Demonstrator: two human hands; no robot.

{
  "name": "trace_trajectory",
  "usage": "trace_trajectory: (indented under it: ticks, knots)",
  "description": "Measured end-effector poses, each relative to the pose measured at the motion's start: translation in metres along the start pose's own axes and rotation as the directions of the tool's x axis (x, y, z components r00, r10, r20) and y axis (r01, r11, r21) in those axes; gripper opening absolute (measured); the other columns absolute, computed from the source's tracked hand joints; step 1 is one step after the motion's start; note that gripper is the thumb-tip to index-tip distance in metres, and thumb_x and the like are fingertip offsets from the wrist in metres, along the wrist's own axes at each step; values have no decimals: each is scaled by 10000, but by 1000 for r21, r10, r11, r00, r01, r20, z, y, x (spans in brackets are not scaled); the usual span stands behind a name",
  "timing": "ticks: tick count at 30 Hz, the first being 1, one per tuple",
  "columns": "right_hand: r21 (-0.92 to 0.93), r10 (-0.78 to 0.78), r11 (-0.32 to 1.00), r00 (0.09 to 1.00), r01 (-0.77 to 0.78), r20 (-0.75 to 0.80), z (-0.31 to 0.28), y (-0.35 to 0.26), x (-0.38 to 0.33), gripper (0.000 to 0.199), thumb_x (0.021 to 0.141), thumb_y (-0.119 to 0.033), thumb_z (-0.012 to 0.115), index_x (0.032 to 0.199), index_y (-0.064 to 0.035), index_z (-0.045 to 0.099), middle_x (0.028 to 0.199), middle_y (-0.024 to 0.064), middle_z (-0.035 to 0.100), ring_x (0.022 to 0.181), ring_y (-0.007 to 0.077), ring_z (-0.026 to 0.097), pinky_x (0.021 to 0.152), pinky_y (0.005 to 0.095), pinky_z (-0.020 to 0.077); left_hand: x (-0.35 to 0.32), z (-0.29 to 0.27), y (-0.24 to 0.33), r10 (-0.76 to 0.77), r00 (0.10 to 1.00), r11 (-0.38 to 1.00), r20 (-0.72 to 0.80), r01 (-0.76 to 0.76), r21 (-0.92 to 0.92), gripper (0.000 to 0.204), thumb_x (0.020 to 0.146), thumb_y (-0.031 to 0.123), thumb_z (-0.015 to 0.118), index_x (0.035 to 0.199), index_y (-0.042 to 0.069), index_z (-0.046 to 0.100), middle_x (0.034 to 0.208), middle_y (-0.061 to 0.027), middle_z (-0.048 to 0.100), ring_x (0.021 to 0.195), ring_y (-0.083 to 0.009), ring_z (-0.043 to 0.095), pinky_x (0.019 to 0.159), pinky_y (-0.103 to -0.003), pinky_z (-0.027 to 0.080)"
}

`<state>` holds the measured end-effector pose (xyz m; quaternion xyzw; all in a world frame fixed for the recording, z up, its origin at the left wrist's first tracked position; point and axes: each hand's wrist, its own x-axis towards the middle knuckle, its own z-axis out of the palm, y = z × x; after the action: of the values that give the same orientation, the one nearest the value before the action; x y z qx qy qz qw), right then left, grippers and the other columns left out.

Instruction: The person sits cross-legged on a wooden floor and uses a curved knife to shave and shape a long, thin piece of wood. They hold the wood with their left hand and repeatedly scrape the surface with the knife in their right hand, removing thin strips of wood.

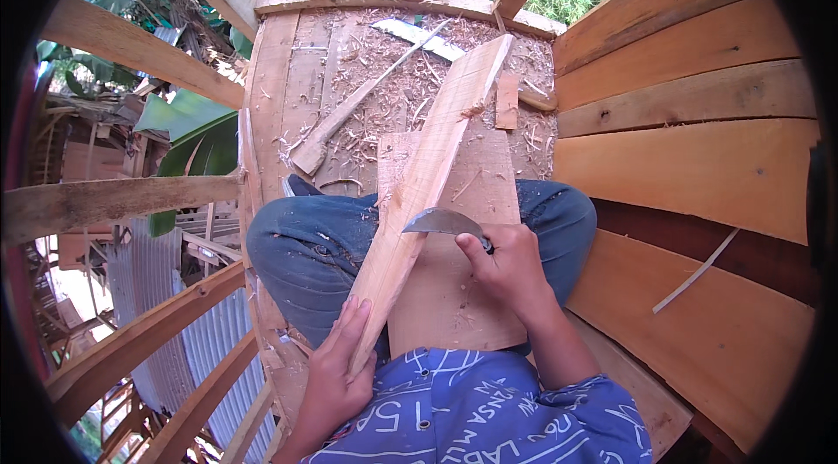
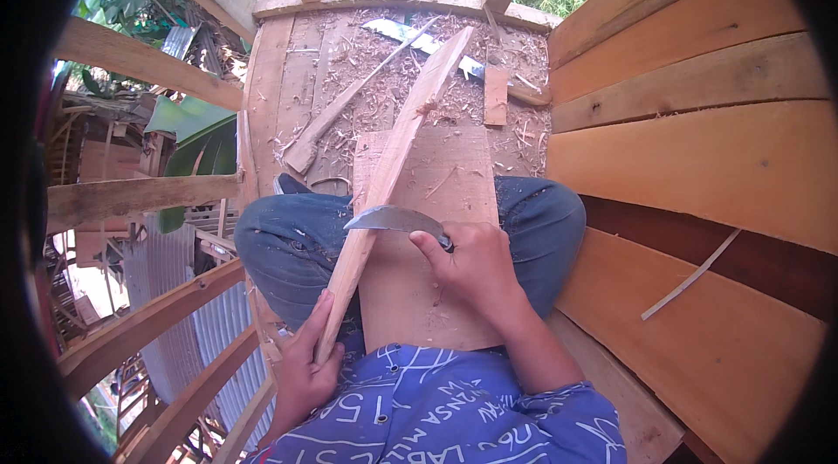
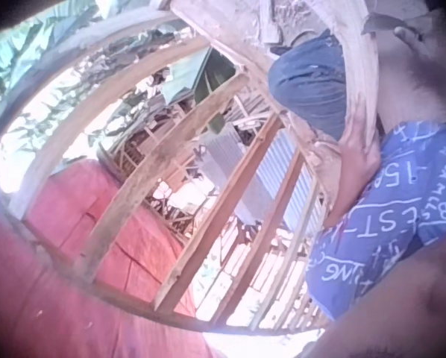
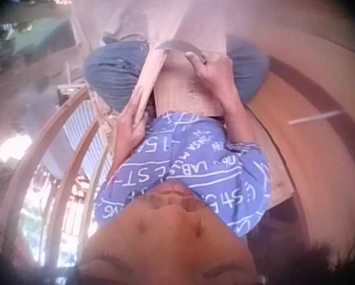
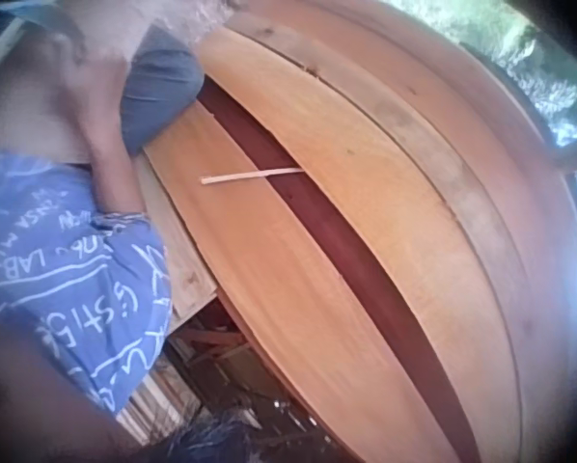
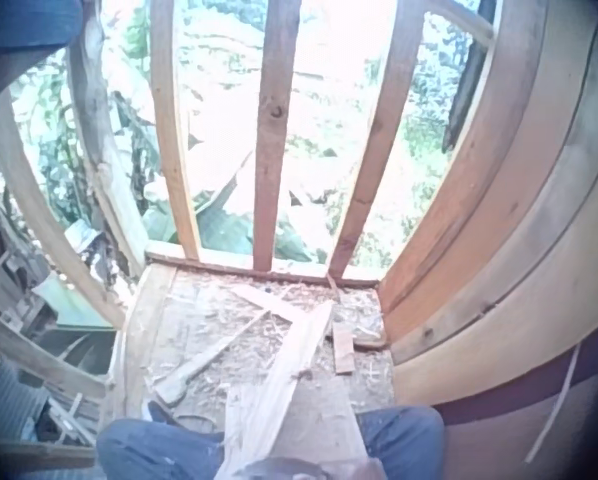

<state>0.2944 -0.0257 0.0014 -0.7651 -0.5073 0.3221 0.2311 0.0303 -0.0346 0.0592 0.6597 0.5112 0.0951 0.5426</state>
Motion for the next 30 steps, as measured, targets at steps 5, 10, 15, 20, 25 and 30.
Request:
trace_trajectory:
  ticks: [5, 10, 15, 20, 25, 30]
  knots:
    - [-189, -136, 975, 986, 117, -96, 4, 6, 18, 517, 823, -480, 691, 623, -14, 591, 592, 194, 576, 584, 386, 609, 538, 438, 466, 0, 0, -1, 45, 999, 999, -15, -44, 20, 637, 808, -16, 595, 1423, 42, 441, 1380, -330, 461, 1319, -470, 416, 1104, -449, 353]
    - [-197, -186, 969, 967, 150, -175, 17, 11, 28, 490, 834, -411, 665, 653, 21, 519, 606, 236, 522, 590, 443, 537, 521, 451, 398, -3, -6, -18, 120, 992, 993, -30, -119, 26, 701, 804, 3, 581, 1471, 88, 381, 1403, -327, 430, 1361, -448, 367, 1112, -458, 351]
    - [-42, 59, 996, 927, -80, -370, -7, 90, 69, 636, 1032, -443, 437, 622, 24, 304, 532, 13, 286, 543, 125, 277, 487, 389, 194, -15, 0, -32, 179, 984, 981, 21, -180, 78, 887, 708, -14, 545, 1533, 161, 270, 1440, -317, 398, 1397, -473, 305, 1107, -541, 308]
    - [-17, -66, 998, 971, 64, -232, -22, 74, 37, 596, 1041, -395, 424, 609, -5, 298, 521, -4, 272, 524, 112, 268, 480, 379, 179, -16, 8, -33, 154, 988, 988, -5, -154, 5, 853, 738, -18, 562, 1527, 151, 282, 1438, -291, 407, 1413, -448, 286, 1136, -554, 260]
    - [113, -218, 968, 974, 224, -66, 23, 28, -1, 577, 1039, -394, 417, 608, -31, 294, 507, -6, 279, 508, 99, 274, 473, 357, 182, -12, 9, -32, 156, 987, 988, -20, -156, 7, 821, 758, -22, 582, 1514, 141, 310, 1425, -274, 426, 1409, -428, 303, 1150, -540, 260]
    - [-69, -253, 967, 948, 244, -192, 24, 23, 26, 613, 1032, -429, 435, 609, -10, 291, 514, 7, 279, 516, 117, 270, 475, 377, 197, -8, 3, -29, 183, 982, 983, -38, -182, 32, 799, 760, -20, 602, 1498, 126, 335, 1411, -272, 444, 1402, -419, 322, 1151, -515, 279]
